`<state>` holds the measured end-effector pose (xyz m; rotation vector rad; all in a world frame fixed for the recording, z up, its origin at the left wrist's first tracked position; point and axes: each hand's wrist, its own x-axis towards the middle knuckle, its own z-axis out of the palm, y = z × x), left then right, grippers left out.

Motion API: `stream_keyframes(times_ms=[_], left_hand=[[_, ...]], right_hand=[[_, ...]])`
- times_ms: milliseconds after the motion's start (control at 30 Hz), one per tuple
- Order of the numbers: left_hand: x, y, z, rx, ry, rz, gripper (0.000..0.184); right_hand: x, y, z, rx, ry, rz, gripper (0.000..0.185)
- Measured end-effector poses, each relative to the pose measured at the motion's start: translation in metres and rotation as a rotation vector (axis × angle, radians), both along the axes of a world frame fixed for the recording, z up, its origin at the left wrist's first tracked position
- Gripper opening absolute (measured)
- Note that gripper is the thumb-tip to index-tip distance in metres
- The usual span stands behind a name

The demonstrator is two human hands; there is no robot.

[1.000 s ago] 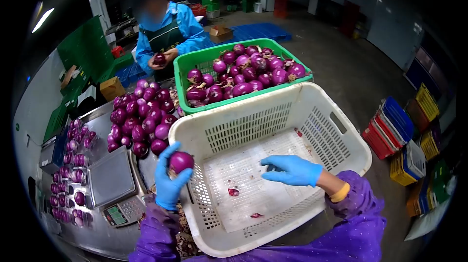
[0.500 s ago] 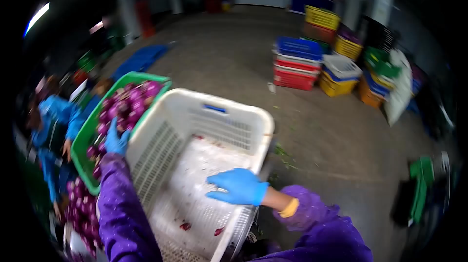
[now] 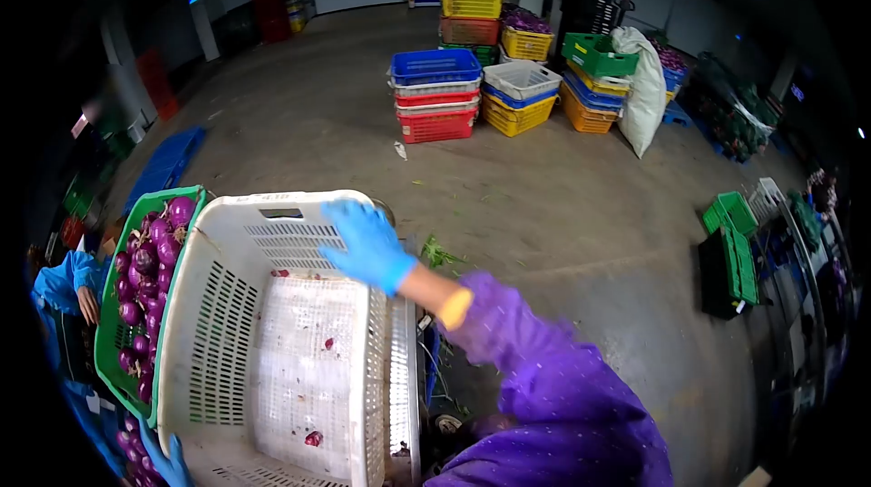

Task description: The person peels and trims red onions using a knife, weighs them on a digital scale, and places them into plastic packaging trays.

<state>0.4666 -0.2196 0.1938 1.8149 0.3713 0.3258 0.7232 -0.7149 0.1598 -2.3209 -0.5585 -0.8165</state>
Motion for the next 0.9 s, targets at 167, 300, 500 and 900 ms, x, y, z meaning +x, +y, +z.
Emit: stream_keyframes(times_ms=[167,300,500,900], left_hand=[[-0.088,-0.012,-0.106,0.73,-0.078,0.41,0.08],[-0.119,-0.042,-0.141,-0.458,-0.046,0.461,0.043],[-0.095,-0.083,-0.104,-0.479,-0.206,0.467,0.016],[-0.041,-0.098,0.018,0.13,-0.451,0.43,0.026]], right_hand=[[0.065,-0.003,0.017,-0.25,0.499,-0.268,0.051],[0.077,-0.009,0.013,-0.28,0.509,-0.17,0.023],[0.11,-0.034,-0.026,-0.207,0.475,-0.115,0.027],[0.048,-0.182,-0.101,0.288,0.648,0.0,0.045]])
